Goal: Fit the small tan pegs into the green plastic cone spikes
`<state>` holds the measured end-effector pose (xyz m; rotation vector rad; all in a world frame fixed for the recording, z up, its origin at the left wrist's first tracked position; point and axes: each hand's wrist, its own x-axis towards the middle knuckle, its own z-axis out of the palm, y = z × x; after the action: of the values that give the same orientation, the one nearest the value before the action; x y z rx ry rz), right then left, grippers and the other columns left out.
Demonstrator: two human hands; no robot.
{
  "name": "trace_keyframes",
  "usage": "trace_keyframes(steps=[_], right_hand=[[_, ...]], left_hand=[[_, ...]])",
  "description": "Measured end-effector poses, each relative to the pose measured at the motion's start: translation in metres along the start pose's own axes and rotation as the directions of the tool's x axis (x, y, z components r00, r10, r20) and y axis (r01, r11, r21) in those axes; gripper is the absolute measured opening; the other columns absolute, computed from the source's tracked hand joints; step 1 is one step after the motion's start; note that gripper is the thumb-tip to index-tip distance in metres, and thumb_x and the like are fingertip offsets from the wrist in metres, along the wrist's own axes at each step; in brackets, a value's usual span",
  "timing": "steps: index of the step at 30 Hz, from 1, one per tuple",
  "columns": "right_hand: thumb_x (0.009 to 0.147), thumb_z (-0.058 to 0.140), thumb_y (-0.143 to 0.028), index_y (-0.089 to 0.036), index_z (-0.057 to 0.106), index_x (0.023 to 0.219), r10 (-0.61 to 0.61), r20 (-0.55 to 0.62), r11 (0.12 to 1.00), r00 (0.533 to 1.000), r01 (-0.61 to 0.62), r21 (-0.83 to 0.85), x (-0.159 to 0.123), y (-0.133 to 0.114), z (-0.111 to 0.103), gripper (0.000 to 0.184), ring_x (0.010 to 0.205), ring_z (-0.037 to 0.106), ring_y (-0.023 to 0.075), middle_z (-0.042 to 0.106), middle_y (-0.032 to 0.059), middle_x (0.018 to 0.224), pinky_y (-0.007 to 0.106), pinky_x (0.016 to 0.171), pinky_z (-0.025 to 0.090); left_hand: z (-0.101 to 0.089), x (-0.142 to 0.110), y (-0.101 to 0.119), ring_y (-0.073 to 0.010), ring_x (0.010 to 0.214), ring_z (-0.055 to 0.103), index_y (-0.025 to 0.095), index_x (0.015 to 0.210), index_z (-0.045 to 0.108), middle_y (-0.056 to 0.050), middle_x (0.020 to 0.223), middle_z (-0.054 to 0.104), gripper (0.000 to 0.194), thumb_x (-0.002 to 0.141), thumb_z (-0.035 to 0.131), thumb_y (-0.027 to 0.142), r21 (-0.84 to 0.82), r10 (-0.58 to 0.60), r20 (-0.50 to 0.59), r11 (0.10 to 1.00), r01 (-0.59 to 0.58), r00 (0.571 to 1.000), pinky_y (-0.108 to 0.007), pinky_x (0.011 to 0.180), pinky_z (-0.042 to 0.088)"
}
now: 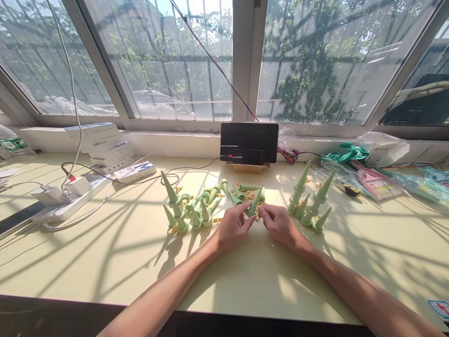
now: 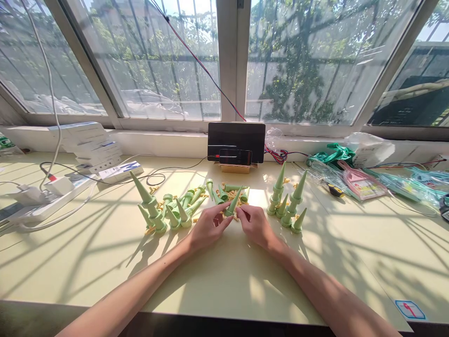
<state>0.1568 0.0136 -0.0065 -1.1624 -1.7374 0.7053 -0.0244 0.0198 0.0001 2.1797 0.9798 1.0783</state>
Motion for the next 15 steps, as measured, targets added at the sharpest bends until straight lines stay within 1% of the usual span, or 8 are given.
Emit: trace_keyframes(steps=[4,7,9,11,13,15], right_hand=[[0.095,0.048,-0.047,-0.02,0.05,0.061,-0.021,-0.001,0.999,1.0,0.021,-0.03,-0.0011,-0.0006,0.0009,0.043,0.052,0.036,0.0128,0.042,-0.0018,0.053,0.028,0.053,0.03],[0.093,0.049,-0.049,-0.02,0.051,0.061,0.013,0.014,1.0,1.0,-0.013,0.017,-0.0014,-0.002,0.0016,0.043,0.049,0.039,0.0128,0.044,-0.0019,0.049,0.028,0.052,0.032],[0.092,0.049,-0.052,-0.021,0.052,0.063,0.074,0.055,0.992,0.996,-0.079,0.102,-0.0008,-0.0026,0.0021,0.043,0.043,0.038,0.0122,0.043,-0.003,0.045,0.027,0.048,0.033],[0.091,0.05,-0.057,-0.021,0.052,0.064,0.151,0.133,0.957,0.98,-0.178,0.229,0.0006,-0.0024,0.0026,0.045,0.036,0.036,0.0109,0.038,-0.0056,0.04,0.026,0.041,0.029],[0.087,0.054,-0.062,-0.021,0.051,0.064,0.209,0.223,0.889,0.952,-0.28,0.363,0.0024,-0.0019,0.0029,0.047,0.032,0.034,0.0099,0.031,-0.0085,0.04,0.024,0.034,0.025],[0.081,0.06,-0.066,-0.02,0.051,0.064,0.238,0.286,0.812,0.928,-0.351,0.466,0.0039,-0.0016,0.0028,0.049,0.033,0.036,0.0092,0.028,-0.0099,0.044,0.022,0.031,0.023]], left_hand=[[0.0001,-0.0002,-0.002,-0.0083,0.054,0.055,0.014,0.133,0.061,-0.004,0.083,0.072,0.045,0.089,0.058,0.025,0.007,-0.018,0.005,1.0,0.018,1.0,-0.019,0.052,0.047],[0.0002,-0.0003,-0.0039,-0.0087,0.054,0.056,0.015,0.132,0.061,-0.003,0.079,0.071,0.044,0.089,0.057,0.024,-0.005,-0.019,0.005,1.0,0.019,1.0,-0.02,0.053,0.048],[0.0003,-0.0004,-0.0052,-0.0086,0.054,0.056,0.015,0.131,0.062,-0.004,0.081,0.072,0.043,0.089,0.057,0.024,-0.015,-0.024,0.008,1.0,0.024,1.0,-0.02,0.053,0.049],[0.0005,-0.0006,-0.0063,-0.0086,0.055,0.056,0.015,0.131,0.062,-0.004,0.083,0.072,0.043,0.089,0.057,0.025,-0.02,-0.035,0.003,0.999,0.035,0.999,-0.02,0.054,0.049],[0.0007,-0.0008,-0.0071,-0.0092,0.056,0.056,0.015,0.131,0.062,-0.004,0.084,0.072,0.043,0.089,0.057,0.025,-0.016,-0.045,-0.008,0.999,0.045,0.999,-0.021,0.055,0.05],[0.001,-0.001,-0.0073,-0.0097,0.057,0.056,0.014,0.132,0.061,-0.005,0.083,0.072,0.044,0.09,0.056,0.026,-0.009,-0.056,-0.015,0.998,0.055,0.998,-0.022,0.055,0.051]])
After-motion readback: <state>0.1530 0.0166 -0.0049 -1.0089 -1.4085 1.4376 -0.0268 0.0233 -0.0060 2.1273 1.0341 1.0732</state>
